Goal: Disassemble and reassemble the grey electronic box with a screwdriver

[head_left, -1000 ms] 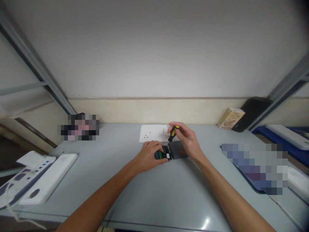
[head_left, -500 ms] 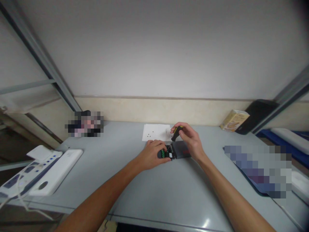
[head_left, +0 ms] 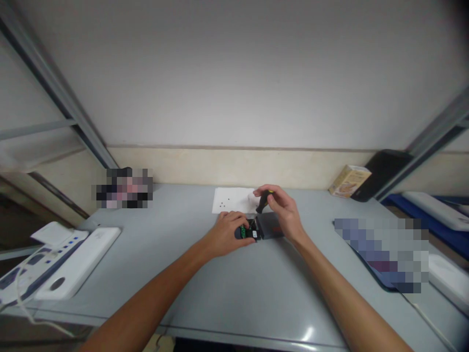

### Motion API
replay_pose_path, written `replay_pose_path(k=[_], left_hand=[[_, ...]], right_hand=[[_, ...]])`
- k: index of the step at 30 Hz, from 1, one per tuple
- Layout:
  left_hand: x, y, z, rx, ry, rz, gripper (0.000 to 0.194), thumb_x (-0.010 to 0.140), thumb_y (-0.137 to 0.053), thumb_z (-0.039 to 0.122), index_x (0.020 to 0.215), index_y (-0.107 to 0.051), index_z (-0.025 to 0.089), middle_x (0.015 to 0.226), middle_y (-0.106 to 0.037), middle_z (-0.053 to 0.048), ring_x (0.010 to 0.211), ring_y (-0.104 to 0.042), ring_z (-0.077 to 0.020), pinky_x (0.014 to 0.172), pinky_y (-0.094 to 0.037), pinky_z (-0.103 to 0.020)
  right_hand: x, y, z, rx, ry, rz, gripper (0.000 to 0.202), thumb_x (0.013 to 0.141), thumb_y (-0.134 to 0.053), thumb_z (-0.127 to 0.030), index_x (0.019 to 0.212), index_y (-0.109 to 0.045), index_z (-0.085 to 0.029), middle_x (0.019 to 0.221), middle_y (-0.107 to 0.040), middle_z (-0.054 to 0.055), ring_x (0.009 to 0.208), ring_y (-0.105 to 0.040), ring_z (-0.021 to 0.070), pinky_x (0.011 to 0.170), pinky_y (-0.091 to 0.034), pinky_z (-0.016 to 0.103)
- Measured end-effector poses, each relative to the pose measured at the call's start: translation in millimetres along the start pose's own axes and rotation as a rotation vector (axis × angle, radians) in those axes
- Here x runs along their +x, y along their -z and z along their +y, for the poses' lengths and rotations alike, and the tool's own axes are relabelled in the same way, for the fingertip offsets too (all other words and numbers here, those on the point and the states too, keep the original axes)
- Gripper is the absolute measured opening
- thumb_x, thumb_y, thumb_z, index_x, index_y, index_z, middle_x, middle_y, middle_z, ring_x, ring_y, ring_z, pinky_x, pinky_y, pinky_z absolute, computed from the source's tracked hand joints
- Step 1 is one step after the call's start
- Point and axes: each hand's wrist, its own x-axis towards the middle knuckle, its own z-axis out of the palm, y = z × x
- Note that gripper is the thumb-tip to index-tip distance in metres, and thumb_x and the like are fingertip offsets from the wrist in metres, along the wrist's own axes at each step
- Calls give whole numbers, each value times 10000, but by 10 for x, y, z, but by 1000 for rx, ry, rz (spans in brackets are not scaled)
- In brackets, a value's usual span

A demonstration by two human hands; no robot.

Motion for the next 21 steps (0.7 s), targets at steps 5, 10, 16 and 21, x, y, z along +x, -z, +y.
replay_pose_path(k=[5,10,16,21], left_hand=[[2,1,10,-2,6,1,312,845,-740,484,975,-607,233,1204,-665,-27,1121,-591,-237,995,-346,-398],[6,1,6,-1,3,-1,292,848,-744,459,963,-601,232,1179,-670,-17,1112,-590,-228,982,-346,-390],[0,1,6,-3,-2,5,300,848,-744,461,979,-595,235,1192,-663,-15,1114,-591,-223,988,-346,-390],[5,2,16,-2,9,-5,311,842,-745,467,982,-592,236,1154,-671,-19,1102,-593,-236,986,-360,-397]], right_hand=[[13,24,26,-111,39,66,118,898,-684,-349,964,-708,-254,979,-612,37,920,-584,199,807,-464,329],[15,31,61,-2,-17,18,211,969,-570,-348,1139,-659,-263,1027,-674,49,971,-608,217,885,-458,368],[-1,-78,19,-104,95,129,130,934,-629,-368,915,-673,-248,1040,-612,57,1029,-572,227,874,-454,353],[0,-61,-13,-62,12,48,156,953,-599,-349,1048,-683,-258,961,-652,38,902,-600,206,811,-466,343]])
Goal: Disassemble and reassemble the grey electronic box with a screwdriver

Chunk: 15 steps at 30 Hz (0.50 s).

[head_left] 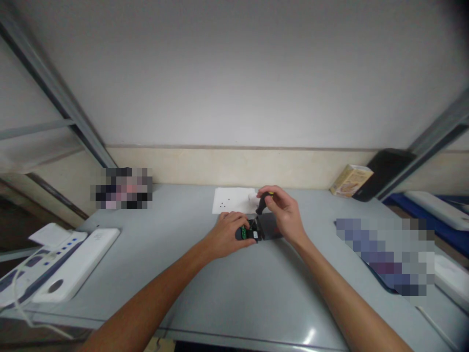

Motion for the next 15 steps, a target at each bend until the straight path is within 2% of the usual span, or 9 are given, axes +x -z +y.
replay_pose_path(k=[2,5,9,11,15], left_hand=[[5,2,7,-5,19,1,343,831,-755,466,1024,-588,237,1131,-675,-23,1092,-594,-244,985,-369,-402],[7,9,21,-18,31,3,445,823,-764,440,1171,-560,253,1184,-667,-32,1131,-584,-260,1007,-366,-418],[5,23,30,-46,26,-19,540,822,-765,433,1280,-523,283,1276,-647,-34,1180,-568,-271,1040,-352,-435],[3,29,27,-55,25,-35,574,808,-777,433,1300,-518,288,1299,-641,-41,1202,-559,-280,1045,-353,-434],[1,34,19,-66,14,-34,608,809,-777,433,1333,-504,292,1329,-626,-50,1230,-543,-285,1054,-351,-433]], right_hand=[[-2,-1,4,54,-17,-10,191,984,-538,-345,1103,-663,-262,1011,-679,46,972,-613,219,870,-461,363],[-6,-14,20,41,28,53,165,983,-542,-344,1030,-674,-256,1150,-644,61,1119,-570,233,937,-436,368],[-4,-1,42,-65,51,92,95,917,-660,-345,937,-698,-260,996,-595,35,965,-574,200,821,-458,320],[-2,14,48,-61,22,65,122,924,-648,-341,1001,-707,-267,971,-609,28,921,-587,193,822,-462,326],[-10,13,46,47,-35,24,221,980,-546,-365,1133,-670,-265,1006,-681,42,976,-616,219,890,-464,372]])
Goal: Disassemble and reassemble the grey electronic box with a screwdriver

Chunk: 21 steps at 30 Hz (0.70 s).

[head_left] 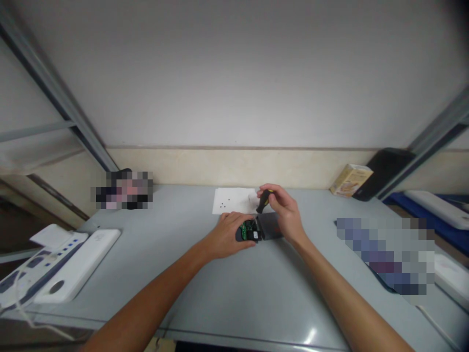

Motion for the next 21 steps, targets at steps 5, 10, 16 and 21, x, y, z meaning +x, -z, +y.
replay_pose_path(k=[5,10,16,21], left_hand=[[1,2,-2,-8,-5,1,534,844,-741,448,1308,-525,297,1289,-644,-35,1202,-553,-277,1042,-362,-433],[5,-3,-4,1,7,-3,488,842,-746,436,1261,-549,282,1266,-651,-39,1187,-557,-275,1026,-365,-429],[5,-16,-1,16,9,9,398,831,-756,440,1123,-569,246,1167,-670,-30,1119,-575,-258,993,-374,-403],[2,-4,3,45,-19,-2,322,861,-723,465,1022,-569,232,1138,-668,-24,1091,-575,-239,967,-372,-385]], right_hand=[[3,-23,-2,-40,27,75,166,923,-639,-400,988,-682,-253,1164,-643,67,1113,-577,243,883,-473,363],[33,34,-2,7,-32,54,192,901,-661,-384,1030,-676,-243,920,-659,35,849,-619,201,806,-492,354],[20,18,-28,-42,22,17,193,949,-592,-393,1025,-702,-255,1153,-653,64,1070,-600,236,910,-469,376],[6,-5,-61,-71,7,-31,212,923,-643,-396,1074,-700,-258,977,-669,43,913,-618,212,854,-486,363]])
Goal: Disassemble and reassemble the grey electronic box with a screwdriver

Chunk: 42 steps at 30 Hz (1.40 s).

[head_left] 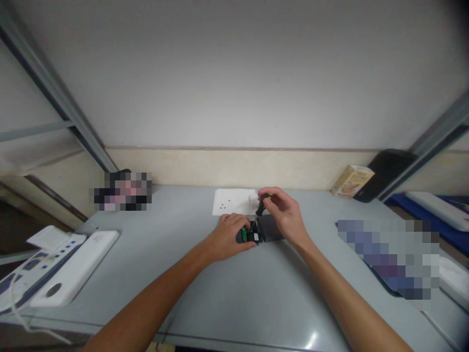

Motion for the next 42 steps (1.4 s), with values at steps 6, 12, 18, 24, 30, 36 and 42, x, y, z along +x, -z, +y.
replay_pose_path(k=[6,12,18,24,30,36,42], left_hand=[[-6,6,-3,49,-24,-5,330,877,-698,492,1036,-568,235,1188,-656,-46,1118,-569,-245,987,-360,-398],[-13,-21,-26,87,-48,8,303,876,-705,481,1002,-590,231,1252,-638,-51,1163,-563,-245,1011,-345,-408],[-14,-18,-40,131,-74,0,308,884,-691,493,1025,-610,231,1263,-638,-66,1172,-569,-252,1026,-326,-431],[-12,-6,-41,154,-94,-12,307,900,-668,501,1039,-618,232,1269,-642,-65,1197,-564,-254,1042,-308,-444],[-14,18,-22,159,-83,-29,331,912,-642,519,1073,-619,231,1259,-645,-85,1188,-569,-265,1051,-308,-455],[-8,7,-33,156,-90,-14,314,899,-671,501,1045,-617,229,1239,-654,-66,1174,-579,-251,1034,-313,-443],[-16,4,-27,140,-84,-14,310,898,-671,505,1034,-619,231,1242,-658,-61,1173,-578,-245,1032,-310,-438]], right_hand=[[15,25,-24,55,-18,34,207,959,-582,-415,997,-701,-250,1118,-682,63,1049,-618,242,921,-475,389],[7,-34,18,167,-64,3,268,954,-592,-418,1181,-614,-277,1039,-680,51,942,-639,216,868,-498,377],[-16,-55,35,137,-97,65,210,906,-660,-430,1028,-652,-259,899,-654,23,849,-607,198,767,-495,320],[-10,-23,22,259,-109,-2,300,995,-485,-432,1179,-642,-254,1014,-687,68,959,-634,235,841,-497,380],[14,-20,35,129,-90,71,231,895,-668,-434,1039,-665,-253,856,-632,18,821,-601,195,757,-499,327],[9,-71,25,319,-172,32,267,944,-584,-451,1158,-596,-292,997,-641,40,878,-639,201,809,-521,361],[-3,-157,-14,504,-236,38,260,979,-471,-519,1099,-548,-301,751,-481,-7,680,-538,179,673,-481,323]])
